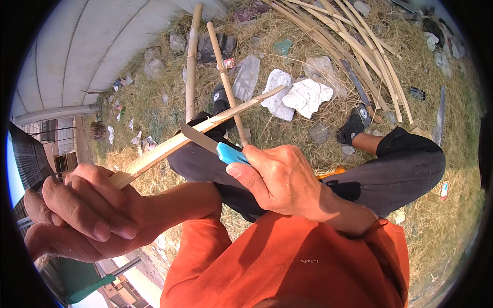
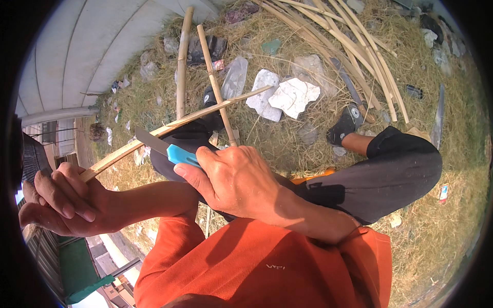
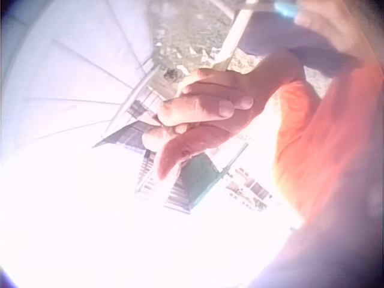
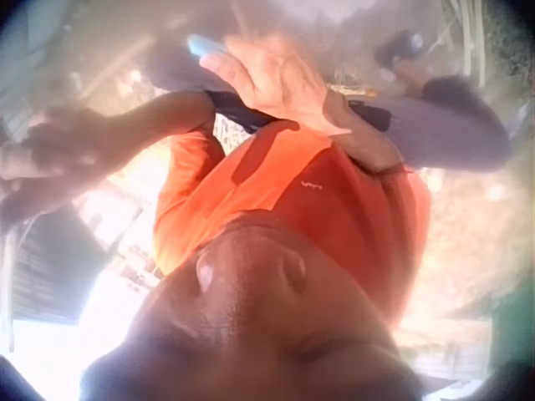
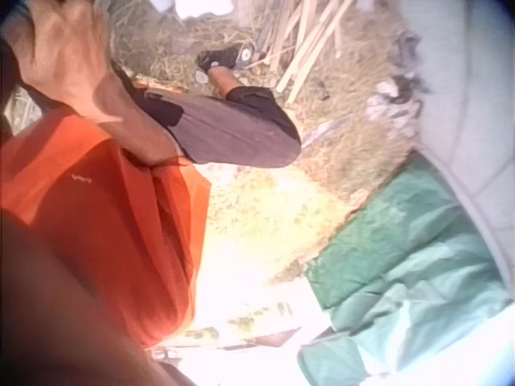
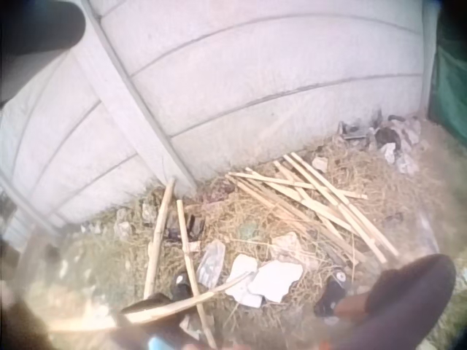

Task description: The person sits on the ground and uses a small knife to shave the surface of a thin bamboo stick. They hold the stick with their left hand and scrape along its length with the knife in their right hand, rotating the stick to work on different sides.

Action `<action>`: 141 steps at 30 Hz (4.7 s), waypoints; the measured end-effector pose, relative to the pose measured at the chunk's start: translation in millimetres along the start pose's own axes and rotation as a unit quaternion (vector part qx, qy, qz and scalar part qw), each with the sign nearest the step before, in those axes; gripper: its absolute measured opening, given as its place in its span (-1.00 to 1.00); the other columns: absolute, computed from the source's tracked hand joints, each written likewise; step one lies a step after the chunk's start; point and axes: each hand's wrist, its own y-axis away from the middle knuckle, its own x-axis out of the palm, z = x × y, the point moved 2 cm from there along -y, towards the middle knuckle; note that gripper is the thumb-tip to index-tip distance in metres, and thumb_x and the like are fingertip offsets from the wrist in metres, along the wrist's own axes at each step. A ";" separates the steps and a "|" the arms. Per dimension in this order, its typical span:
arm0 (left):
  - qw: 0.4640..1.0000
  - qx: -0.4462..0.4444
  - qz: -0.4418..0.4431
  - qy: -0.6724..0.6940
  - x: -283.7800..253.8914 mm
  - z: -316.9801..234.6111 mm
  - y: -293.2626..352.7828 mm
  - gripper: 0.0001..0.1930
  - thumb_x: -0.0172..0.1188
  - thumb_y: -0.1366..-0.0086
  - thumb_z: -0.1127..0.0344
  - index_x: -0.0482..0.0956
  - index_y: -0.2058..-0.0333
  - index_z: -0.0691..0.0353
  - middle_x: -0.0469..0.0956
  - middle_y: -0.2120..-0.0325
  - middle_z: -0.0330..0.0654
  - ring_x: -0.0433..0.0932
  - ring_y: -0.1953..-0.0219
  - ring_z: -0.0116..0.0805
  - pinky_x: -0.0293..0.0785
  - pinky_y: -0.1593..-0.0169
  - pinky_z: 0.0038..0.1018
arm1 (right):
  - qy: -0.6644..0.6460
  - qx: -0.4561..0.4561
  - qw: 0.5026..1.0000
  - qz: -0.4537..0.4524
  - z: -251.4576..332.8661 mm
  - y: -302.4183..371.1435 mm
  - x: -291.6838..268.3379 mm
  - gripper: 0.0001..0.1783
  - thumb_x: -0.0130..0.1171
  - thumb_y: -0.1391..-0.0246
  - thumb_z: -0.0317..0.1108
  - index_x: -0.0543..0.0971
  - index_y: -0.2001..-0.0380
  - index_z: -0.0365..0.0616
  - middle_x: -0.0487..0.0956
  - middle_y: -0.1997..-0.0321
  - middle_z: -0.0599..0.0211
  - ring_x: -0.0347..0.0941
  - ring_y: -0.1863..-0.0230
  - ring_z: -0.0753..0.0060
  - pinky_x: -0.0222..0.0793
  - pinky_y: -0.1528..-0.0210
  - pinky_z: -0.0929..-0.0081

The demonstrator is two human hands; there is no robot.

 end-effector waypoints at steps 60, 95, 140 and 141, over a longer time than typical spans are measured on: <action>0.998 0.003 -0.055 0.030 -36.6 -4.2 8.9 -0.68 0.01 -0.33 0.23 0.25 0.61 0.15 0.40 0.83 -0.26 0.16 0.96 -0.60 0.01 0.74 -0.73 | 0.044 0.098 0.994 -0.001 -73.3 -11.6 35.4 -0.48 0.00 -0.24 -0.03 0.52 0.62 -0.24 0.41 0.79 -0.03 0.42 0.70 -0.11 0.33 0.63 0.14; 0.993 -0.033 -0.061 0.097 -49.7 -9.7 13.4 -0.61 0.02 -0.18 0.49 0.18 0.79 0.05 0.31 0.81 -0.28 0.14 0.91 -0.59 0.17 0.50 -0.59 | 0.174 0.347 0.917 -0.092 -172.1 32.0 -43.7 -0.30 -0.24 -0.32 0.06 0.54 0.63 -0.32 0.46 0.65 -0.18 0.39 0.53 -0.28 0.30 0.36 -0.04; 0.994 -0.039 -0.034 0.101 -57.2 -22.9 28.2 -0.79 0.15 -0.25 0.25 0.38 0.52 0.13 0.35 0.79 -0.30 0.28 0.80 -0.61 0.20 0.60 -0.66 | -0.002 0.120 0.992 0.040 -37.3 -11.3 45.1 -0.53 0.05 -0.22 -0.11 0.48 0.61 -0.28 0.39 0.80 -0.06 0.40 0.71 -0.16 0.30 0.66 0.10; 0.991 -0.007 -0.047 0.129 -58.8 -23.4 31.0 -0.80 0.15 -0.23 0.27 0.37 0.51 0.14 0.36 0.76 -0.32 0.33 0.73 -0.61 0.24 0.50 -0.68 | 0.016 0.074 0.997 0.016 -47.3 -7.9 44.0 -0.54 0.07 -0.21 -0.09 0.48 0.61 -0.25 0.39 0.81 -0.02 0.41 0.70 -0.14 0.31 0.65 0.10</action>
